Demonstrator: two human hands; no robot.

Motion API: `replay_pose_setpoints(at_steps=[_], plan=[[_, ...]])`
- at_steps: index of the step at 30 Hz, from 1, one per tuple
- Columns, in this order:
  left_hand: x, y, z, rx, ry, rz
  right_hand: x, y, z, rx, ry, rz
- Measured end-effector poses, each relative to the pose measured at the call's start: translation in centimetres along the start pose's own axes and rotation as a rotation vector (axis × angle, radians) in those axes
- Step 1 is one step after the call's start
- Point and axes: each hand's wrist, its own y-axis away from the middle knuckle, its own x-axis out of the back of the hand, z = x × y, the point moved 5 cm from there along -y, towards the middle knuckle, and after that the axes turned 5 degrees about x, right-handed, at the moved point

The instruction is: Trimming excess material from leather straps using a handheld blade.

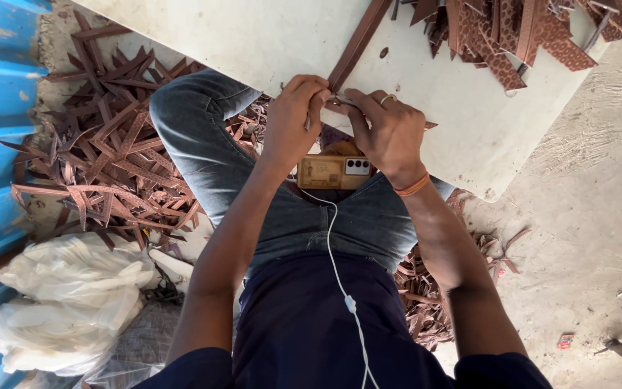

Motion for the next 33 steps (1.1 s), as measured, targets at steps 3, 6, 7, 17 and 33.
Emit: replay_pose_setpoints(at_steps=[3,6,7,17,33], plan=[[-0.1,0.0,-0.2,0.061,0.021,-0.015,-0.2,0.1,0.0,0.018,0.028,-0.003],[-0.5,0.5,-0.4,0.042,0.012,-0.003,-0.4,-0.3,-0.1,0.025,0.060,-0.012],[-0.9,1.0,-0.6,0.043,0.014,-0.003,-0.4,-0.3,-0.1,0.025,0.061,-0.015],[-1.2,2.0,-0.8,-0.030,-0.040,0.067,-0.5,0.5,0.7,-0.005,-0.057,-0.003],[-1.8,1.2,-0.6,-0.080,-0.207,0.051,-0.8,0.3,0.3,0.056,0.016,-0.062]])
